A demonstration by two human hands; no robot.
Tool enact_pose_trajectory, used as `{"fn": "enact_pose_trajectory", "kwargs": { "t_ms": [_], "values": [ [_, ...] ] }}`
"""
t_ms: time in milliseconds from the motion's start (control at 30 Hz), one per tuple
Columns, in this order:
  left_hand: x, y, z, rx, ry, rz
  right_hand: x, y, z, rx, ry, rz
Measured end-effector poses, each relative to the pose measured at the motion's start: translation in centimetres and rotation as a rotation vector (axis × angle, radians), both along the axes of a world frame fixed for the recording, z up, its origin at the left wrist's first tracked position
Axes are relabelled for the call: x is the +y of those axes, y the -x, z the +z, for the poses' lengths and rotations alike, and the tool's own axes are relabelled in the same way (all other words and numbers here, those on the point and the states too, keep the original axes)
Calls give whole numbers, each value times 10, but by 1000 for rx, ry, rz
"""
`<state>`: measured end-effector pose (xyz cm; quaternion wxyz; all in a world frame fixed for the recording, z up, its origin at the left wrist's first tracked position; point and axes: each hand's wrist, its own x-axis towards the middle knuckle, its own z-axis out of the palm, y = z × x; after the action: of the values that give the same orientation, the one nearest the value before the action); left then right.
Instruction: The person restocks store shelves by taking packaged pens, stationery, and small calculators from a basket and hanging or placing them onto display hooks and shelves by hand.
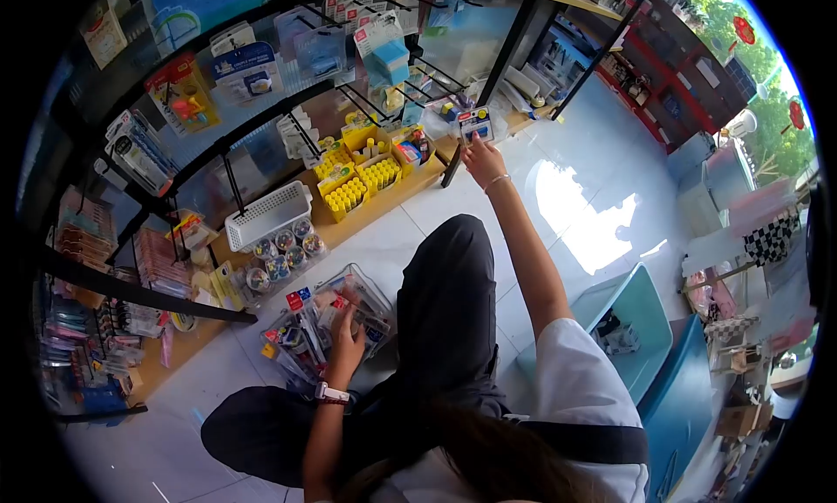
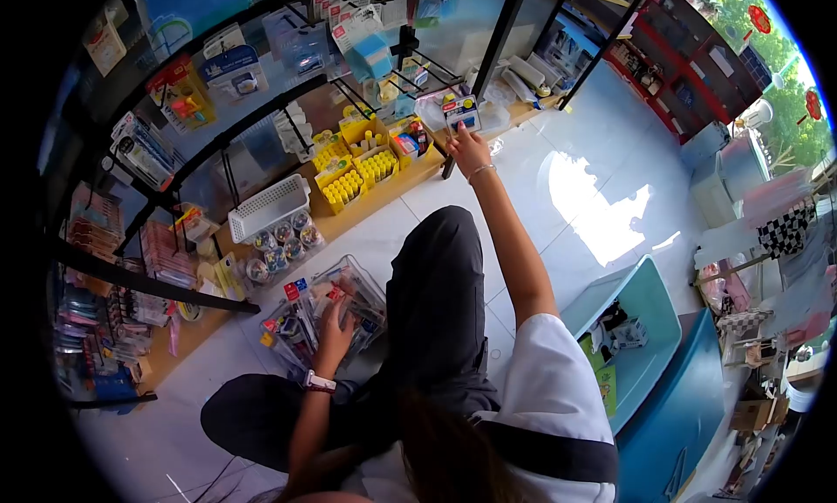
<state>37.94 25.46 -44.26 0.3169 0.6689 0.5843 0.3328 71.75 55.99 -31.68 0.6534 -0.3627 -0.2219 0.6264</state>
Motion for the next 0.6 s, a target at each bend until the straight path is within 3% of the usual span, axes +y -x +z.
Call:
{"fn": "enact_pose_trajectory", "kwargs": {
  "t_ms": [133,267,600],
  "values": [
    [-23,6,-30,378,-39,30,76,-27,-53,94,163,37],
    [-36,1,-36,506,25,54,137,-27,-80,128,305,-48],
    [-50,10,-52,499,56,106,208,-21,-92,108,385,-168]
  ]
}}
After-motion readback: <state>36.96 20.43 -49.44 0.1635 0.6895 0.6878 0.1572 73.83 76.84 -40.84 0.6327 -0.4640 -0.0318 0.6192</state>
